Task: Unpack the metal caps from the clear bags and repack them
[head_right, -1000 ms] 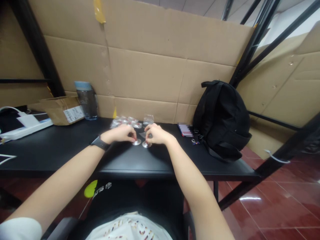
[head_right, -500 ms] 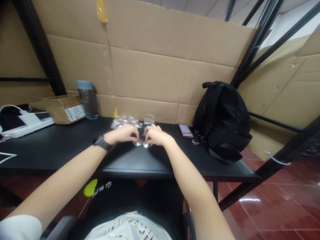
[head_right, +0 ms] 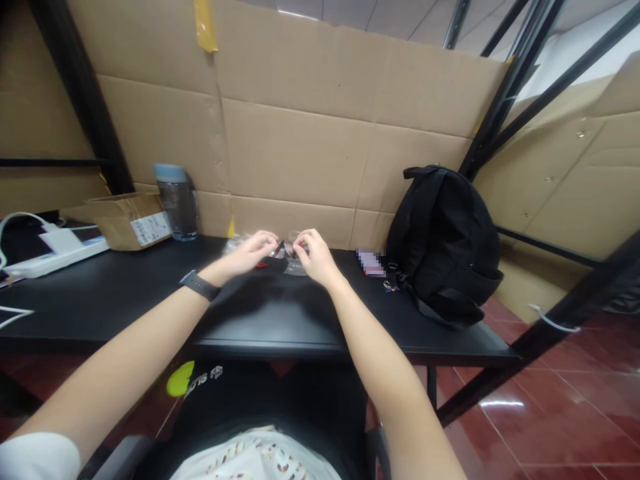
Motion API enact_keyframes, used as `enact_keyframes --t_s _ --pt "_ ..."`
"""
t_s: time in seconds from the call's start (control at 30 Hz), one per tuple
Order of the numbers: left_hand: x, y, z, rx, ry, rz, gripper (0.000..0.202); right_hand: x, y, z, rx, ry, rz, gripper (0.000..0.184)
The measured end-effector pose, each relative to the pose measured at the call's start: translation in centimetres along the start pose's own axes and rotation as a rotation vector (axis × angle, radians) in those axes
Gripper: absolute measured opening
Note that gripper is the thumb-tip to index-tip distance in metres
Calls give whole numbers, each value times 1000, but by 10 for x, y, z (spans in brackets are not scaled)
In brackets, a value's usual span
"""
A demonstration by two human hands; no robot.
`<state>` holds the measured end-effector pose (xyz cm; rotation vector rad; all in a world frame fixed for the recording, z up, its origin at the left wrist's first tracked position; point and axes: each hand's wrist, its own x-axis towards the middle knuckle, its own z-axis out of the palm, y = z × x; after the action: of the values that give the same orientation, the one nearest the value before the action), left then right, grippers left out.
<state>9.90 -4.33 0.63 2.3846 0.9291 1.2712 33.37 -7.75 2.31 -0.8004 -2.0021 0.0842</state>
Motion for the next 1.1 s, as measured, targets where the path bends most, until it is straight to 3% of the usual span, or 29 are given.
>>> enact_keyframes --t_s 0.1,0.3,0.57,0.67,0.77,0.87,0.97,1.1 --pt "0 7 10 -85 47 -46 29 0 1 11 204 48 111 19" --pt "-2 19 17 -39 81 -55 26 -3 -3 26 633 -10 307 31" --pt "-2 12 20 4 55 -52 28 -4 -4 19 773 -123 396 38" --pt "-2 9 20 20 25 -71 30 -3 -4 14 772 -157 432 32" --pt "-4 10 19 68 -78 -105 34 -2 -3 9 763 -127 467 32" --pt "-8 12 17 177 -287 -54 35 -3 0 1 716 -116 436 40" --pt "-13 12 20 291 -430 -43 38 -6 5 -8 620 -227 405 50" --pt "-17 8 29 410 -508 -32 43 -9 18 -18 374 -419 395 46"
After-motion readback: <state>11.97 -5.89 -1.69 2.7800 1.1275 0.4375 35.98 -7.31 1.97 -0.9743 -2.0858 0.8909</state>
